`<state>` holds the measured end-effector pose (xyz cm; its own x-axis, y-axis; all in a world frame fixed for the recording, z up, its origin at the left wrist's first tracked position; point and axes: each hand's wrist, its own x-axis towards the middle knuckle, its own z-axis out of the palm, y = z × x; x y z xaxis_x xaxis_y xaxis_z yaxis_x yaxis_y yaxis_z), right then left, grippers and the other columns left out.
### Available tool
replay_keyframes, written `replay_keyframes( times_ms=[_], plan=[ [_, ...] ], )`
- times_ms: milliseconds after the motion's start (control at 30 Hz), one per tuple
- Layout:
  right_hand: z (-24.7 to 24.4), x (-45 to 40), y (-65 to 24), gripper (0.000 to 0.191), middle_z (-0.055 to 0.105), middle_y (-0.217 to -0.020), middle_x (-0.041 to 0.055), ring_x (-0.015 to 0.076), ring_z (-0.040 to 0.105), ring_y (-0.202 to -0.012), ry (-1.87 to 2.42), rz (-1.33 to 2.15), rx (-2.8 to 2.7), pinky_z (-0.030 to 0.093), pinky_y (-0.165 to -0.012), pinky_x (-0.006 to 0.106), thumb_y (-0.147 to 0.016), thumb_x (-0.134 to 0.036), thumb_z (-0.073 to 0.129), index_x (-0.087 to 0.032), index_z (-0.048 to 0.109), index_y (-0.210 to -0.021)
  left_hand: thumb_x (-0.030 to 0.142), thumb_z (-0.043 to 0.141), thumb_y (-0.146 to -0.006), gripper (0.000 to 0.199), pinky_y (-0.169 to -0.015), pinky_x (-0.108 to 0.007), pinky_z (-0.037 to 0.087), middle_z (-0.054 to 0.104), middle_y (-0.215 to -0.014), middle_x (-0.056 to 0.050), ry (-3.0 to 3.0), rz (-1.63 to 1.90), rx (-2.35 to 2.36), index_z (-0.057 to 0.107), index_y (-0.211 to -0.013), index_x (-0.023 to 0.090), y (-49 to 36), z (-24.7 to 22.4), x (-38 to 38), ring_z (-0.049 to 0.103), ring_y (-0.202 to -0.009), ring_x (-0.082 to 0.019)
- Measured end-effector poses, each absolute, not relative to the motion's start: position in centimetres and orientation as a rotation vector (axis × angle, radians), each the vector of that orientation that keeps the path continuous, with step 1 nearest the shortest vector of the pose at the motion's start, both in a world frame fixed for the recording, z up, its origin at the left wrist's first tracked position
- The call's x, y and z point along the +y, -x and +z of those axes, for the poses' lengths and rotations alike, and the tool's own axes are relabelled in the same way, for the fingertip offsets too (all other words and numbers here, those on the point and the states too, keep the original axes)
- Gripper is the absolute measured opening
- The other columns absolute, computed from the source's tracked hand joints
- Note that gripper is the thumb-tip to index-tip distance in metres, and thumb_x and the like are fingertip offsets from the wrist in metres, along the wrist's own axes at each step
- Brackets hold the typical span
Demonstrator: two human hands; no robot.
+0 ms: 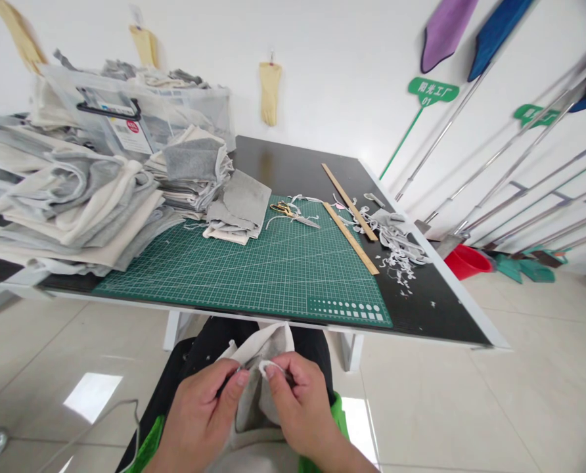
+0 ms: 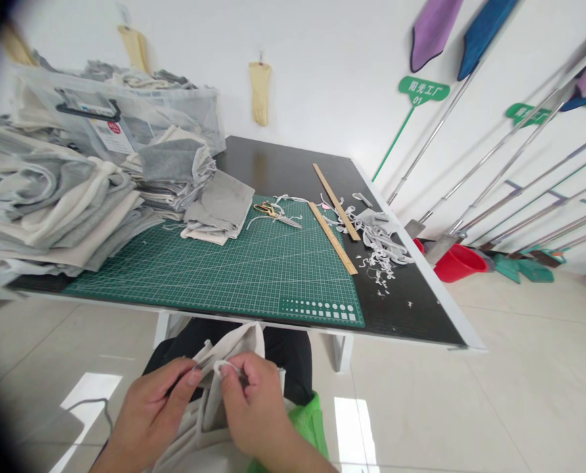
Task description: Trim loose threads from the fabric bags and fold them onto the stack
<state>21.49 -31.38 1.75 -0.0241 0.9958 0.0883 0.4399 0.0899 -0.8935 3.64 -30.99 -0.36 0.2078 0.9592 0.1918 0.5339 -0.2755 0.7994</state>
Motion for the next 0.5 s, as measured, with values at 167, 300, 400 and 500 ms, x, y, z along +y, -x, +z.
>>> replay_keyframes(
  times_ms=[167,300,400,500],
  plan=[
    [1.90,-31.41,-21.43,0.030,0.051,-0.056,-0.0029,0.0112,0.048,-0.053,1.448,0.916,-1.567,0.034,-0.053,0.022,-0.092,-0.032,0.051,-0.017,0.060,-0.069,0.045,0.048,-0.093,0.033,-0.053,-0.021,0.039,0.053,-0.058,0.004,-1.445,1.147,1.513,0.061,-0.081,0.018,-4.02,-0.13,-31.26,0.048,-0.054,-0.011],
    [1.98,-31.48,-21.44,0.030,0.050,-0.055,-0.0031,0.0113,0.048,-0.053,1.442,0.900,-1.564,0.034,-0.053,0.022,-0.092,-0.032,0.051,-0.017,0.059,-0.068,0.050,0.048,-0.091,0.038,-0.051,-0.021,0.037,0.053,-0.061,0.002,-1.262,1.122,1.373,0.062,-0.084,0.016,-3.80,-0.41,-31.24,0.045,-0.055,-0.011],
    [1.97,-31.49,-21.43,0.029,0.052,-0.055,-0.0026,0.0116,0.049,-0.053,1.437,0.878,-1.548,0.035,-0.053,0.022,-0.092,-0.031,0.051,-0.017,0.060,-0.068,0.049,0.051,-0.090,0.036,-0.051,-0.021,0.038,0.053,-0.061,0.003,-1.382,1.055,1.317,0.062,-0.081,0.017,-3.50,-0.62,-31.05,0.045,-0.055,-0.010],
    [1.97,-31.50,-21.38,0.027,0.054,-0.056,-0.0020,0.0119,0.050,-0.054,1.426,0.881,-1.556,0.036,-0.054,0.023,-0.091,-0.030,0.052,-0.017,0.061,-0.069,0.047,0.055,-0.088,0.031,-0.055,-0.020,0.043,0.056,-0.065,0.003,-1.478,1.025,1.361,0.062,-0.077,0.018,-3.70,-0.44,-30.95,0.050,-0.059,-0.011]
  ],
)
